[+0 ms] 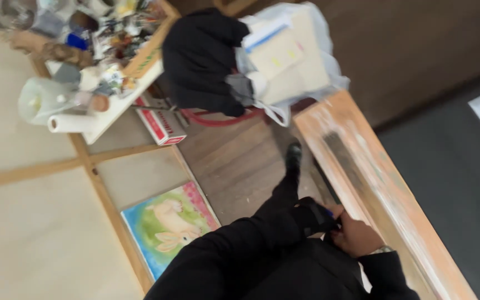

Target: The person is cutting a piece of paper or cardboard using a utility knife and a long wooden ruler as a straightedge.

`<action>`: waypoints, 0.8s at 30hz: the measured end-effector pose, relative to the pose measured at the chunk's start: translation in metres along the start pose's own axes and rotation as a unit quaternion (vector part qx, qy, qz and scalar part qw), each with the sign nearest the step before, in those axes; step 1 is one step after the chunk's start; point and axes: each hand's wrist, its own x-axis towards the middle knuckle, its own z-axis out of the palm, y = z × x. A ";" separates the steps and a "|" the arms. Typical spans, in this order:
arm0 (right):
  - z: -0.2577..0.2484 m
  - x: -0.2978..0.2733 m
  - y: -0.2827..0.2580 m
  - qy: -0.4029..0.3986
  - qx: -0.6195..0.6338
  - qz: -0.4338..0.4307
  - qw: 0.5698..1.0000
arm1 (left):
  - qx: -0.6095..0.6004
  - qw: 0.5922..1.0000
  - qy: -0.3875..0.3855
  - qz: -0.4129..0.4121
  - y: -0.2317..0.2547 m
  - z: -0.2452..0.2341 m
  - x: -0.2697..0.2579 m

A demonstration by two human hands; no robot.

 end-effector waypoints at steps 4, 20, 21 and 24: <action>-0.017 0.052 -0.095 -0.042 -0.156 0.018 0.987 | -0.135 0.983 0.069 -0.108 -0.102 -0.080 -0.049; -0.027 0.081 -0.061 0.015 -0.124 0.050 0.991 | -0.499 0.673 0.433 -0.332 -0.268 -0.177 -0.239; -0.020 0.077 -0.055 -0.014 -0.130 0.072 0.989 | -0.450 0.695 0.438 -0.350 -0.277 -0.179 -0.245; 0.002 0.084 -0.036 -0.044 -0.128 0.105 0.985 | -0.302 0.767 0.461 -0.329 -0.363 -0.178 -0.252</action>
